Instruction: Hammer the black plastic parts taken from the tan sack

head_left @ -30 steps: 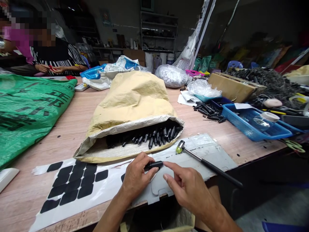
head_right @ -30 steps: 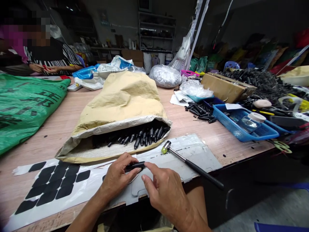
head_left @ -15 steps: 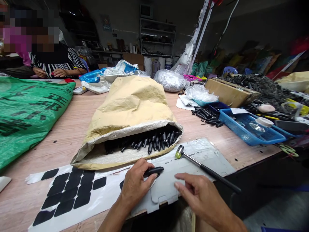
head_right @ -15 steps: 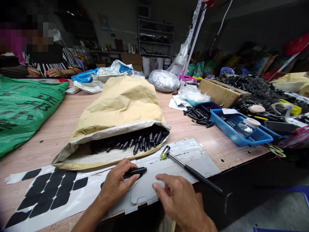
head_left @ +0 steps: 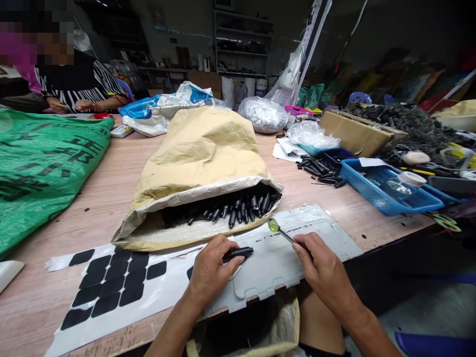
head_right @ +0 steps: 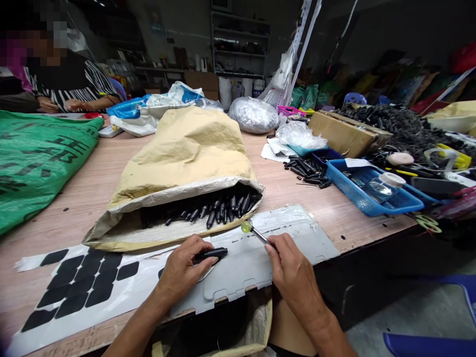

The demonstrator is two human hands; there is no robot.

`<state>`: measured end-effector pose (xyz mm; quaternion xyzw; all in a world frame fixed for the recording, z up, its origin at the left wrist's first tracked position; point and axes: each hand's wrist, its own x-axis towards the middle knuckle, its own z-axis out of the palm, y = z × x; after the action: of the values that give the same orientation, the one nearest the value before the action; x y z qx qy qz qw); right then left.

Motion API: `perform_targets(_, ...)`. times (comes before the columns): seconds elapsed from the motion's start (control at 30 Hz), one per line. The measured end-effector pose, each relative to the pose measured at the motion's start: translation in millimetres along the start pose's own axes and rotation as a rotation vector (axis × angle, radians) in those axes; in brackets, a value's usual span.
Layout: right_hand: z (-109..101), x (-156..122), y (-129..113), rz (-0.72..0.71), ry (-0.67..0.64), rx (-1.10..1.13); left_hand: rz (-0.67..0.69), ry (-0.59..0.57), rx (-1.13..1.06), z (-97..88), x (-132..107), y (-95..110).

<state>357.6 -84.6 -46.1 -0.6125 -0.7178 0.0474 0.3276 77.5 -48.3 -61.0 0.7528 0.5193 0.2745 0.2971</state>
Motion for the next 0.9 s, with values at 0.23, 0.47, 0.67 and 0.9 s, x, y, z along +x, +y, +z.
perform_targets(0.23,7.1,-19.1,-48.7,-0.103,-0.088,0.174,0.01,0.015,-0.014,1.0,0.7,2.1)
perform_targets(0.47,11.4,-28.7,-55.2,-0.115,-0.11,0.058,0.028,0.027,-0.035,-0.9,0.2,3.9)
perform_targets(0.67,19.3,-29.5,-65.7,-0.146,-0.165,0.076,0.005,0.03,-0.052,-1.7,1.3,5.9)
perform_targets(0.9,0.3,-8.2,-20.8,-0.043,0.071,-0.074,-0.041,0.002,-0.012,-2.8,0.2,6.6)
